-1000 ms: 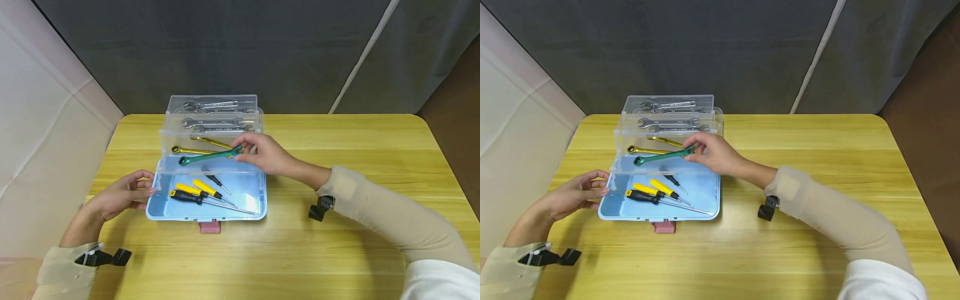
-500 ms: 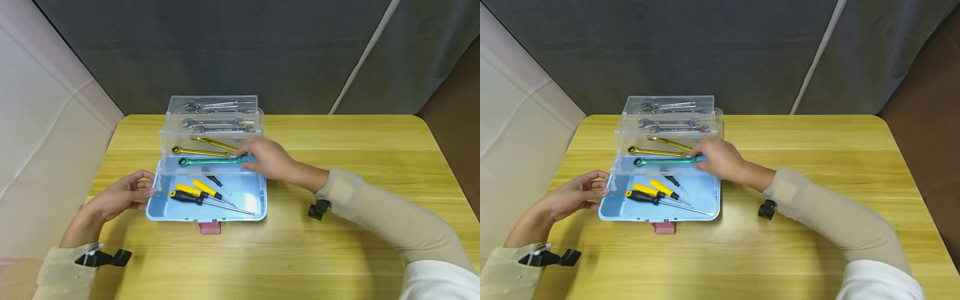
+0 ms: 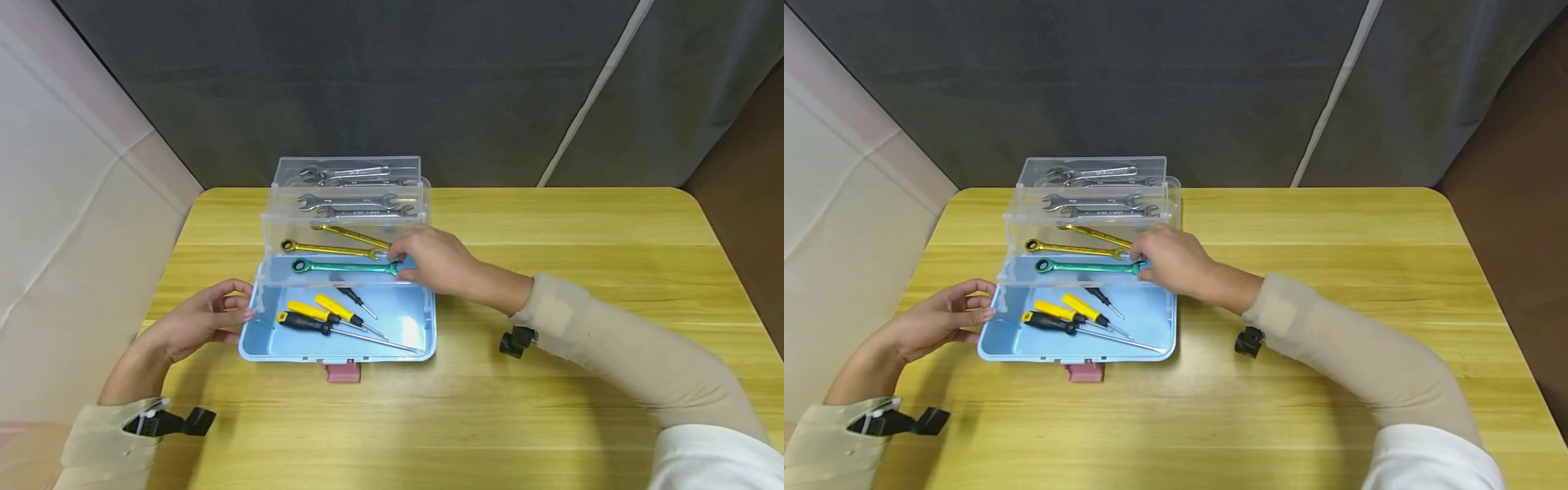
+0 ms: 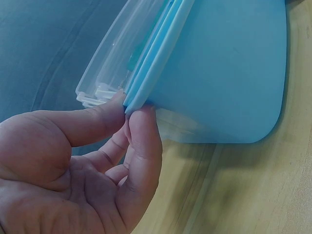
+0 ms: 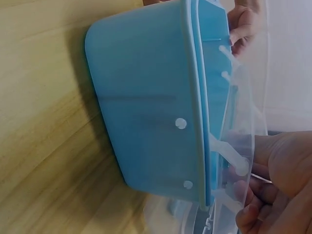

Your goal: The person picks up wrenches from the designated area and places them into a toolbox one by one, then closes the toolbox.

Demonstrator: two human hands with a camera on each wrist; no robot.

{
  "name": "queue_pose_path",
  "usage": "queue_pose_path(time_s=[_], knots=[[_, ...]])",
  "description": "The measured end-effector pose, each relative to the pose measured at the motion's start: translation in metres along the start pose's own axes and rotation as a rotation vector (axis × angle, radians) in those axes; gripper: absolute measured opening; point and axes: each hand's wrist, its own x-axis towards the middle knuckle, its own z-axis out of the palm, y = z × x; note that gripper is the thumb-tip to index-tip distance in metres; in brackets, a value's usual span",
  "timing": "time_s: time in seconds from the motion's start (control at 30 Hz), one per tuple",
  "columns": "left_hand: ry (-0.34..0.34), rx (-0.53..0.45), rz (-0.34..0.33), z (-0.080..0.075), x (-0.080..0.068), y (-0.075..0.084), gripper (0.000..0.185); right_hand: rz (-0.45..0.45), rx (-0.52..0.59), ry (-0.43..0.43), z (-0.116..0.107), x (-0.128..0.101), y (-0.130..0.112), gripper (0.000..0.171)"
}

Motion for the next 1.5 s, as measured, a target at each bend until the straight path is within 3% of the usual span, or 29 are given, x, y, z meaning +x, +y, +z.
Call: queue_pose_path(time_s=[0.3,0.5,0.6,0.77,0.93,1.07,1.2,1.33,1.5], knots=[[0.011,0.023,0.003,-0.001,-0.004,-0.001,0.019,-0.046,0.073,0.058,0.004,-0.004,0.007,0.023],[0.013,0.078,-0.022,-0.004,0.0,0.003,0.019,-0.099,0.247,0.253,0.001,-0.009,0.023,0.013],[0.015,0.092,-0.048,-0.01,0.004,0.004,0.016,-0.081,0.354,0.38,-0.001,-0.01,0.033,0.011],[0.118,0.11,-0.087,-0.024,0.01,0.012,0.012,-0.001,0.526,0.564,-0.005,-0.007,0.05,0.013],[0.255,0.132,-0.026,-0.036,0.024,0.028,0.015,0.087,0.636,0.661,-0.004,0.001,0.07,0.02],[0.358,0.121,0.058,-0.041,0.04,0.042,0.021,0.163,0.78,0.608,0.0,0.009,0.081,0.031],[0.403,0.157,0.063,-0.042,0.058,0.053,0.044,0.278,0.952,0.475,0.007,0.017,0.087,0.048],[0.276,0.158,-0.02,-0.046,0.071,0.061,0.069,0.393,1.026,0.356,0.017,0.022,0.087,0.065],[0.1,0.129,-0.097,-0.049,0.081,0.063,0.068,0.44,1.082,0.245,0.028,0.022,0.083,0.076]])
